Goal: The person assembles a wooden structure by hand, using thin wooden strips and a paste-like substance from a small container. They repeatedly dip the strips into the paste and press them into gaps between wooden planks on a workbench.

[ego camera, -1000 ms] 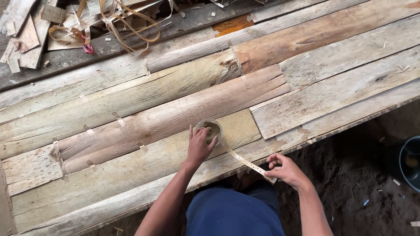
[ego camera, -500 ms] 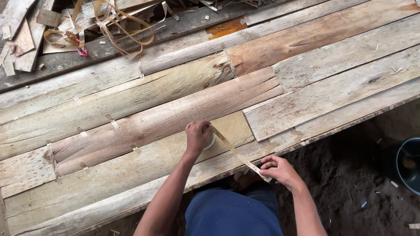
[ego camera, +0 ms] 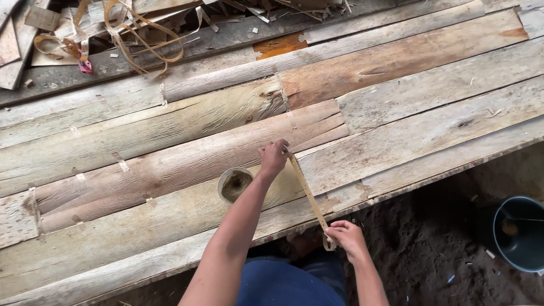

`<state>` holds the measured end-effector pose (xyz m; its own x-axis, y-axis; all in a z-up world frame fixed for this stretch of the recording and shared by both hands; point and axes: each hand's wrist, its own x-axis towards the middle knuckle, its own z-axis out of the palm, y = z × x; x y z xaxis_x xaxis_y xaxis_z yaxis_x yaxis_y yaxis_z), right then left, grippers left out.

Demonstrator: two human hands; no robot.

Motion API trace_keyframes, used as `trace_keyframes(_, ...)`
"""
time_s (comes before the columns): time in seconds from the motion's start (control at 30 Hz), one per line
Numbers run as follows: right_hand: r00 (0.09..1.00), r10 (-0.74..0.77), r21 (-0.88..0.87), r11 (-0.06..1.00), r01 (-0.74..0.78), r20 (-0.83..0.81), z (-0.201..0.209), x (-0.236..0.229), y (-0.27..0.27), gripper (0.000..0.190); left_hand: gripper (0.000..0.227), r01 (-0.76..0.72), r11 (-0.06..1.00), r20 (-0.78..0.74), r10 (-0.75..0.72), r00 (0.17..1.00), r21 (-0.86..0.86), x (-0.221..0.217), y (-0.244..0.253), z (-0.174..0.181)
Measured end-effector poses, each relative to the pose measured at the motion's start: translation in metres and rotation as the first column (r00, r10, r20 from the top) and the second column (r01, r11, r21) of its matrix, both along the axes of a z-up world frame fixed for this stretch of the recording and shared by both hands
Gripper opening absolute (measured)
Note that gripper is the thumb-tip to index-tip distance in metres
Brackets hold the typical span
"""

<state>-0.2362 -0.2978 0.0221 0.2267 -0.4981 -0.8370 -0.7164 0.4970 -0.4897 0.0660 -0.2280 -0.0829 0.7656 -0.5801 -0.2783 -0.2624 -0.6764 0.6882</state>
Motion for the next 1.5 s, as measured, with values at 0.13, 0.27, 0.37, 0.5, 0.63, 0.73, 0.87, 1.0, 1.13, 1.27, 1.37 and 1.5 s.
trace_keyframes(0.13,1.000,-0.002,0.029,1.000,0.002,-0.028,-0.002,0.005,-0.007,0.017,0.028,-0.005,0.999,0.020,0.004,1.000,0.036,0.000,-0.018,-0.012)
trace_keyframes(0.27,0.999,0.011,0.063,0.998,-0.008,-0.053,-0.003,0.012,-0.016,0.017,0.033,-0.025,0.999,0.024,0.024,0.999,0.047,0.003,-0.026,-0.011)
trace_keyframes(0.37,0.998,0.036,0.074,0.997,-0.032,-0.049,0.006,0.018,-0.021,0.015,0.037,-0.032,0.998,0.057,0.029,0.998,0.058,0.003,-0.030,-0.015)
trace_keyframes(0.5,0.996,0.063,0.094,0.994,-0.057,-0.061,0.006,0.022,-0.029,0.015,0.037,-0.033,0.997,0.049,0.029,0.998,0.075,0.002,-0.032,-0.016)
trace_keyframes(0.63,0.995,0.090,0.107,0.991,-0.085,-0.044,0.006,0.025,-0.031,0.015,0.033,-0.042,0.997,0.077,0.037,0.996,0.062,0.003,-0.031,-0.018)
trace_keyframes(0.73,0.993,0.108,0.113,0.988,-0.102,-0.042,0.004,0.026,-0.032,0.015,0.025,-0.043,0.999,0.086,0.040,0.996,0.034,0.002,-0.030,-0.018)
trace_keyframes(0.87,0.990,0.126,0.119,0.986,-0.118,-0.063,0.006,0.030,-0.032,0.014,0.018,-0.042,0.999,0.099,0.039,0.994,0.032,0.002,-0.030,-0.024)
trace_keyframes(1.0,0.993,0.118,0.113,0.987,-0.114,-0.032,-0.004,0.027,-0.034,0.014,0.012,-0.035,0.999,0.128,0.031,0.991,0.025,0.002,-0.030,-0.027)
trace_keyframes(1.13,0.993,0.117,0.114,0.987,-0.113,-0.030,-0.008,0.026,-0.035,0.015,0.016,-0.052,0.998,0.152,0.049,0.987,0.020,-0.001,-0.031,-0.031)
trace_keyframes(1.27,0.992,0.125,0.113,0.986,-0.120,-0.034,-0.009,0.027,-0.035,0.015,0.011,-0.009,1.000,0.195,0.005,0.981,0.019,-0.001,-0.030,-0.037)
trace_keyframes(1.37,0.993,0.114,0.123,0.986,-0.109,-0.031,-0.010,0.027,-0.034,0.015,0.005,0.048,0.998,0.275,-0.035,0.961,-0.040,-0.011,-0.024,-0.040)
trace_keyframes(1.5,0.993,0.112,0.122,0.987,-0.107,-0.030,-0.013,0.027,-0.035,0.015,0.010,0.077,0.995,0.318,-0.051,0.947,-0.070,-0.021,-0.019,-0.049)
